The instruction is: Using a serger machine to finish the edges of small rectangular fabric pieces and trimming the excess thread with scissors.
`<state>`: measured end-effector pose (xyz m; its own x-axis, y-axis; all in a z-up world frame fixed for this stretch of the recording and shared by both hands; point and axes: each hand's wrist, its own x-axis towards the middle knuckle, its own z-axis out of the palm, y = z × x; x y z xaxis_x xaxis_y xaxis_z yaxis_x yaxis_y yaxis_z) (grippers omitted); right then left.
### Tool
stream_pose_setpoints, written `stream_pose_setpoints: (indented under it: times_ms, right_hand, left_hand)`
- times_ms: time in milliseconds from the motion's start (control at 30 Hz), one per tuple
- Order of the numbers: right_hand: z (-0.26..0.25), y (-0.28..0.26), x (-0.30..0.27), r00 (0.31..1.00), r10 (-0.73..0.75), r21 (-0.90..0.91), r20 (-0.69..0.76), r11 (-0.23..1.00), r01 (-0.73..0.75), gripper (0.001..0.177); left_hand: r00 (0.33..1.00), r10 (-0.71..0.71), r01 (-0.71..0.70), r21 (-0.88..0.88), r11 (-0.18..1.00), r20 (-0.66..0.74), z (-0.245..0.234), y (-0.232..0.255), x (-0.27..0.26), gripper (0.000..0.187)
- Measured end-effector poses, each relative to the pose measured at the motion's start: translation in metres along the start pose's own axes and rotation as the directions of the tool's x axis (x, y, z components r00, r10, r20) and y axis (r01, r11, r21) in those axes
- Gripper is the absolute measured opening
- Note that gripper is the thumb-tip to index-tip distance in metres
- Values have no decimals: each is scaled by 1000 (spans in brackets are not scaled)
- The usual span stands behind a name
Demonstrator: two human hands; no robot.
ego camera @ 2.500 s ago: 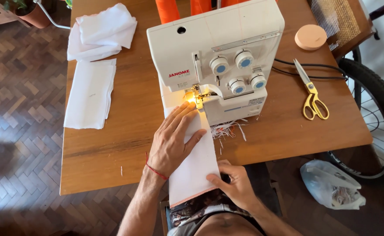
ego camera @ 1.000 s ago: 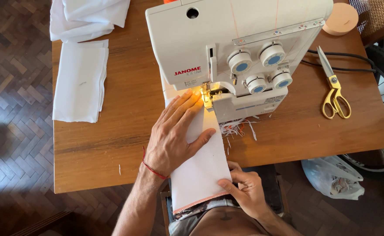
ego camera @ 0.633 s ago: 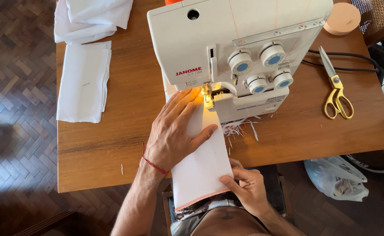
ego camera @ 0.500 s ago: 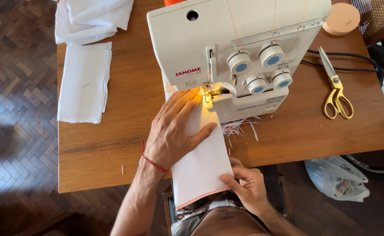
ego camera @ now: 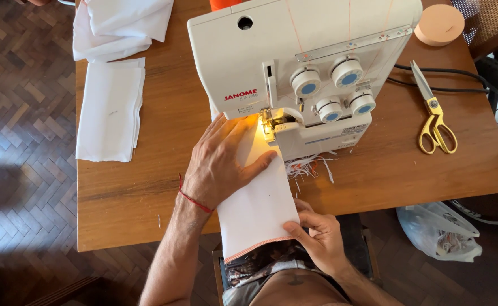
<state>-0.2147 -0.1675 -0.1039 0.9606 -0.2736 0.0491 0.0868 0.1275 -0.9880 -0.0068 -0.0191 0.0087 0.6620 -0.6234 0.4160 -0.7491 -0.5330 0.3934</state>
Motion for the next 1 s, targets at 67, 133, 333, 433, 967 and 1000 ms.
stream_pose_setpoints:
  times_ms: [67,133,333,433,967,1000]
  right_hand:
    - [1,-3,2,1000,-5,-2,5,1000,5,25]
    - [3,-6,3,1000,-11,-5,9,1000,11,25]
    - [6,-10,6,999,-35,-13,17,999,35,25]
    - [8,-12,8,1000,-20,1,24,1000,20,23]
    - [4,-11,12,999,-39,-80,-37,996,36,25]
    - [5,-13,13,999,-38,-54,-36,998,36,25]
  left_hand:
    - [1000,2,-2,0,1000,10,-3,1,4,55]
    - [1000,5,-5,-1,1000,20,-3,0,6,54]
    - [999,-12,12,4,1000,41,-4,-8,11,57]
    - [998,24,-26,21,999,63,-8,-9,15,61]
    - [978,86,-133,246,960,192,-7,-27,38,101]
    - [973,82,-145,297,944,214,-6,-29,39,110]
